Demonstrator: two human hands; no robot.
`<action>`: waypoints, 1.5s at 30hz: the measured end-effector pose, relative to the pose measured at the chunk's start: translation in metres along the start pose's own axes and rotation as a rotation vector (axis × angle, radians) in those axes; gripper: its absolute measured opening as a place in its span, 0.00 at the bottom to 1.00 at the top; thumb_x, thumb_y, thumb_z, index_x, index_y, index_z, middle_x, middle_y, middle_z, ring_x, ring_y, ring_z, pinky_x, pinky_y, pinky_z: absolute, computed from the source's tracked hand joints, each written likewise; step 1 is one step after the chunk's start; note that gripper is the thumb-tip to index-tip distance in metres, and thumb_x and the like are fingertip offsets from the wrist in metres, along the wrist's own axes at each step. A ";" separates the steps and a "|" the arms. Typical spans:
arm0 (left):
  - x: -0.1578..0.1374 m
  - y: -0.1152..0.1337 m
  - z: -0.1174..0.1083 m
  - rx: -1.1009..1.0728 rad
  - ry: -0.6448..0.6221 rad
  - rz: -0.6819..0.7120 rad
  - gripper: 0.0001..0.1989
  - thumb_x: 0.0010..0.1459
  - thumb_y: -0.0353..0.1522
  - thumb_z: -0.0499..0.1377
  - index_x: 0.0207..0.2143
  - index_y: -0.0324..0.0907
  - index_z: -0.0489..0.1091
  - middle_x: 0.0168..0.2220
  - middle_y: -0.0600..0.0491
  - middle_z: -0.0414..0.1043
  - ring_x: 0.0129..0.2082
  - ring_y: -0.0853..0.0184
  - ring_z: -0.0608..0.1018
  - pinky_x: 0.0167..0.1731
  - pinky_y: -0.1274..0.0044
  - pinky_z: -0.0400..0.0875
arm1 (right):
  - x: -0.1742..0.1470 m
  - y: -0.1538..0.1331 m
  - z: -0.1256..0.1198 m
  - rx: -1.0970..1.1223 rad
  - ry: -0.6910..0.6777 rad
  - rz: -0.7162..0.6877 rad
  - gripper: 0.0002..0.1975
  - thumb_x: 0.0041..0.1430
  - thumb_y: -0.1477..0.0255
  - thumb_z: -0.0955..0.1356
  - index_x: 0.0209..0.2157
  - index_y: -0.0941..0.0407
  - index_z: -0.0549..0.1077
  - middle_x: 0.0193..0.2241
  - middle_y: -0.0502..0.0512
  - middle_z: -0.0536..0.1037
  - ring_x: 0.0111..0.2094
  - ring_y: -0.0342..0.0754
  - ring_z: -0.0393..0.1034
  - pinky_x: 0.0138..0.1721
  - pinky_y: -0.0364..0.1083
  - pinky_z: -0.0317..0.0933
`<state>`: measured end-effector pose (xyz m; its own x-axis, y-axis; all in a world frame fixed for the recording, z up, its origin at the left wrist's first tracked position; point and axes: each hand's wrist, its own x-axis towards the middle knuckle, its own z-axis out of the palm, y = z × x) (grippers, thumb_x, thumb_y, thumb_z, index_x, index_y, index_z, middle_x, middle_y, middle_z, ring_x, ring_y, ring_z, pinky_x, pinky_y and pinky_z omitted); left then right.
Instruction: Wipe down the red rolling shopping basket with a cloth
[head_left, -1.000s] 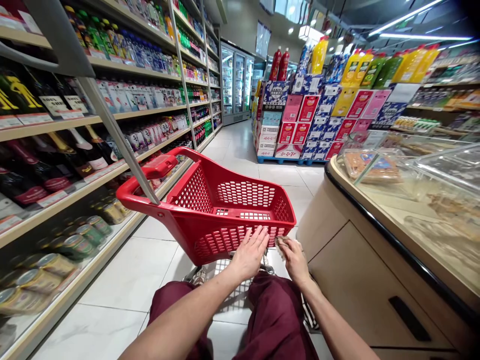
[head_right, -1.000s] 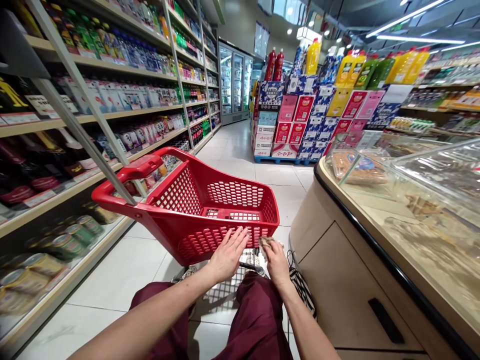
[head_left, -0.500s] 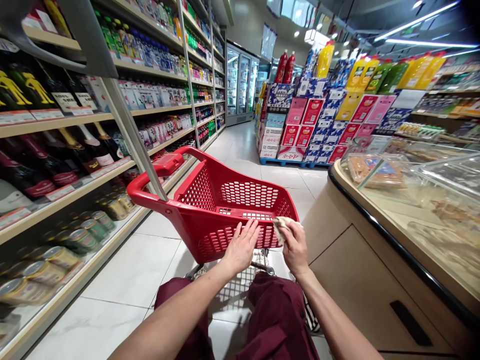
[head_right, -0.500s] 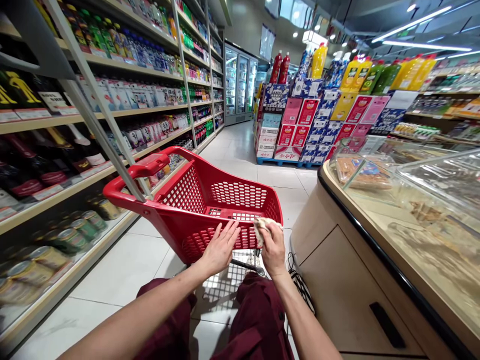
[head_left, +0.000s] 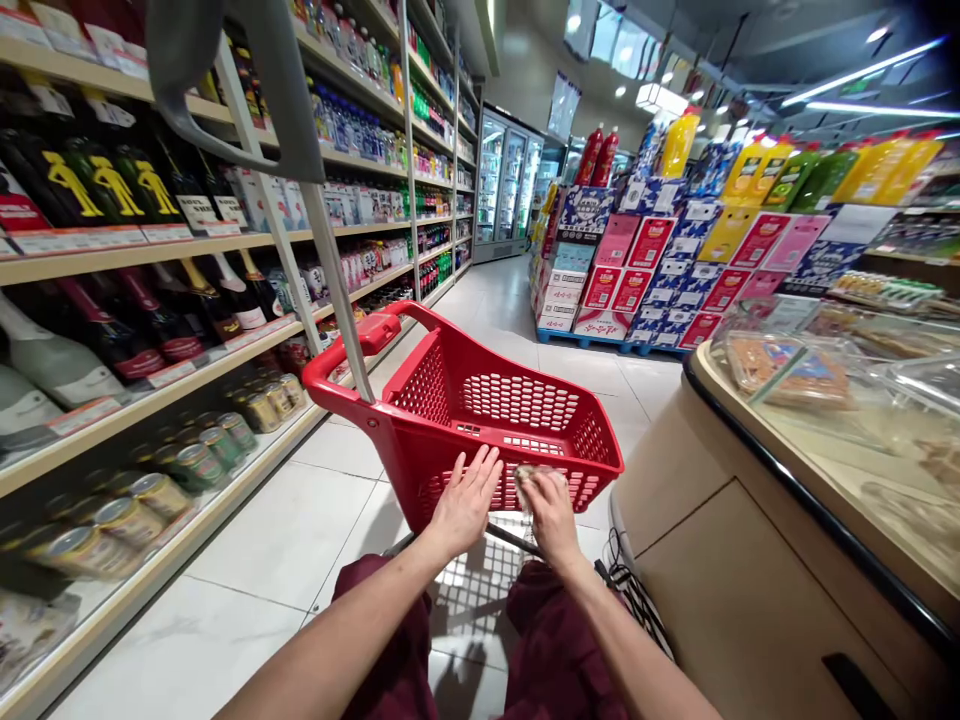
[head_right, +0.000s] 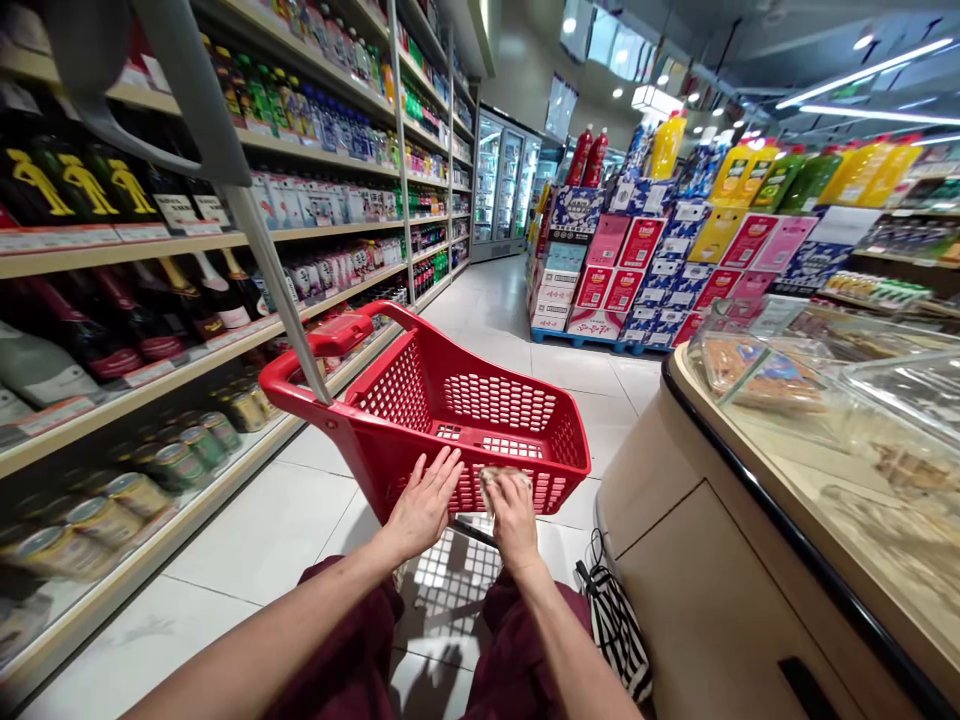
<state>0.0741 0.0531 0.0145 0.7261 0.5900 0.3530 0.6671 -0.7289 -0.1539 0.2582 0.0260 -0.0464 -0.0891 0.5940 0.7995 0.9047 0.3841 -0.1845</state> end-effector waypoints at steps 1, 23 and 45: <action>-0.003 -0.003 0.000 0.006 0.007 -0.006 0.30 0.50 0.27 0.48 0.57 0.32 0.47 0.61 0.44 0.42 0.61 0.60 0.41 0.57 0.61 0.41 | -0.001 -0.004 0.002 0.001 -0.019 -0.016 0.15 0.58 0.78 0.58 0.43 0.54 0.69 0.39 0.58 0.70 0.46 0.50 0.59 0.46 0.54 0.57; -0.056 -0.050 -0.017 0.052 0.122 -0.200 0.31 0.49 0.26 0.49 0.57 0.32 0.48 0.60 0.44 0.46 0.61 0.60 0.44 0.56 0.61 0.42 | 0.043 -0.078 0.033 0.051 -0.003 -0.143 0.14 0.57 0.77 0.59 0.43 0.54 0.69 0.39 0.58 0.70 0.46 0.50 0.59 0.45 0.53 0.57; -0.103 -0.104 -0.046 0.094 0.217 -0.504 0.34 0.49 0.26 0.50 0.58 0.34 0.41 0.60 0.41 0.45 0.61 0.59 0.44 0.56 0.60 0.42 | 0.091 -0.158 0.062 0.183 -0.014 -0.262 0.15 0.58 0.78 0.58 0.45 0.55 0.68 0.41 0.57 0.71 0.47 0.49 0.58 0.46 0.51 0.55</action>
<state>-0.0781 0.0524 0.0366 0.2689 0.7653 0.5849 0.9423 -0.3348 0.0049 0.0816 0.0636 0.0200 -0.3165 0.4674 0.8255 0.7603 0.6454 -0.0739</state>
